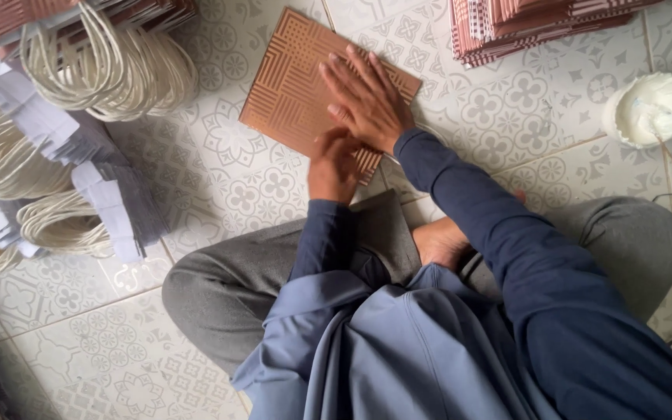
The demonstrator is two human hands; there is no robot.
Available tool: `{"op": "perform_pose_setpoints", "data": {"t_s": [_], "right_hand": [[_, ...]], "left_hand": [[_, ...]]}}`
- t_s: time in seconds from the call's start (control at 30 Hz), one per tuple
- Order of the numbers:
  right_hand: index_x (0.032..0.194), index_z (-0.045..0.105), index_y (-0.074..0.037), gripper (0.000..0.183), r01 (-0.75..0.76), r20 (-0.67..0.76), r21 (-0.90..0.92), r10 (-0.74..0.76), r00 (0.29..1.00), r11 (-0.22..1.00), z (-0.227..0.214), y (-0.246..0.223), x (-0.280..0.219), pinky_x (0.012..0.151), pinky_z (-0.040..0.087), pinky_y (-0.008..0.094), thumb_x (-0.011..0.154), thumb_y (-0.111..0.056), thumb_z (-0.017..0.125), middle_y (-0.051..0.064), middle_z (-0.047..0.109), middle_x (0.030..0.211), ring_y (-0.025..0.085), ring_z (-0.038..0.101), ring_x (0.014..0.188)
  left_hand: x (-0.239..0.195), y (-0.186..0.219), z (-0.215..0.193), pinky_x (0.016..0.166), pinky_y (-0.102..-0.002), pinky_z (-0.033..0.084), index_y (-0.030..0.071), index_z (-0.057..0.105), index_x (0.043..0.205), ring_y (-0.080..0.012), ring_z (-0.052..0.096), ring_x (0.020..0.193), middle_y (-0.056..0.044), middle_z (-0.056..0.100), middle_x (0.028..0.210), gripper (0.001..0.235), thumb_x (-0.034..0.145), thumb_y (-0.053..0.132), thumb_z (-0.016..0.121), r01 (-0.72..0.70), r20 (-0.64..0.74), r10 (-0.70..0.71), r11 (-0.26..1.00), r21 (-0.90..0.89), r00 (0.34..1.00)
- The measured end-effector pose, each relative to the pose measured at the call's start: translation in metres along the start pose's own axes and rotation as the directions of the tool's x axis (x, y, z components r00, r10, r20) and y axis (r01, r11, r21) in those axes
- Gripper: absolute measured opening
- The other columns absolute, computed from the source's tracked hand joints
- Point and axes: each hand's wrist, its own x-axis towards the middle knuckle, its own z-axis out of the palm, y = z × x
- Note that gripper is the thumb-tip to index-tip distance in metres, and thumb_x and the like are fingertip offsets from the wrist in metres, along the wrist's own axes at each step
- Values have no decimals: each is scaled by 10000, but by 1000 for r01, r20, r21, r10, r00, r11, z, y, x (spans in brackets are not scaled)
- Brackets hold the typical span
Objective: The person sits on the floor and assembles paper bags by attaching white handles. They apply glue to small white paper tabs, press them onto the handles, and then attach the handles to the inside of the patterned paper bags. The person stacks the finished bags and repeats the process with new materials.
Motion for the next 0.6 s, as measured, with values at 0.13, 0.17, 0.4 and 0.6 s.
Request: {"op": "perform_pose_setpoints", "data": {"t_s": [0.13, 0.17, 0.4, 0.6], "right_hand": [[1680, 117, -161, 705, -9, 98, 94, 0, 995, 996, -28, -18, 0, 1280, 0, 572, 1108, -573, 141, 149, 127, 1743, 395, 48, 1591], [1685, 128, -139, 660, 16, 92, 5, -17, 996, 1000, -31, -17, 3, 1255, 77, 623, 1166, -536, 222, 190, 133, 1723, 436, 110, 1573], [1707, 92, -233, 552, -62, 204, -47, 70, 976, 997, -25, -11, 9, 1264, 88, 712, 1206, -250, 325, 150, 29, 1742, 421, 54, 1601], [1705, 103, -220, 564, -83, 197, -49, 91, 976, 995, 6, 0, 24, 1257, 109, 687, 1197, -253, 348, 152, 64, 1736, 400, 93, 1594]], "left_hand": [[31, 32, -7, 931, -412, 476, 76, 615, 1140, -322, 571, 1032, -104, 602, 1108, 309, 872, -50, 528, 47, -240, -19, 993, 112, 971], [40, 27, 6, 1108, -565, 319, 149, 569, 1312, -327, 394, 1311, -103, 471, 1379, 364, 967, 203, 467, 104, -139, -69, 959, 264, 988], [76, 26, 50, 1337, -526, 87, 392, 423, 1604, -198, 162, 1609, 83, 251, 1698, 547, 1071, 486, 343, 81, 69, -163, 760, 645, 984], [78, 30, 48, 1346, -535, 126, 355, 471, 1577, -195, 216, 1606, 61, 314, 1685, 566, 1037, 448, 331, 95, 35, -144, 798, 595, 989]]}}
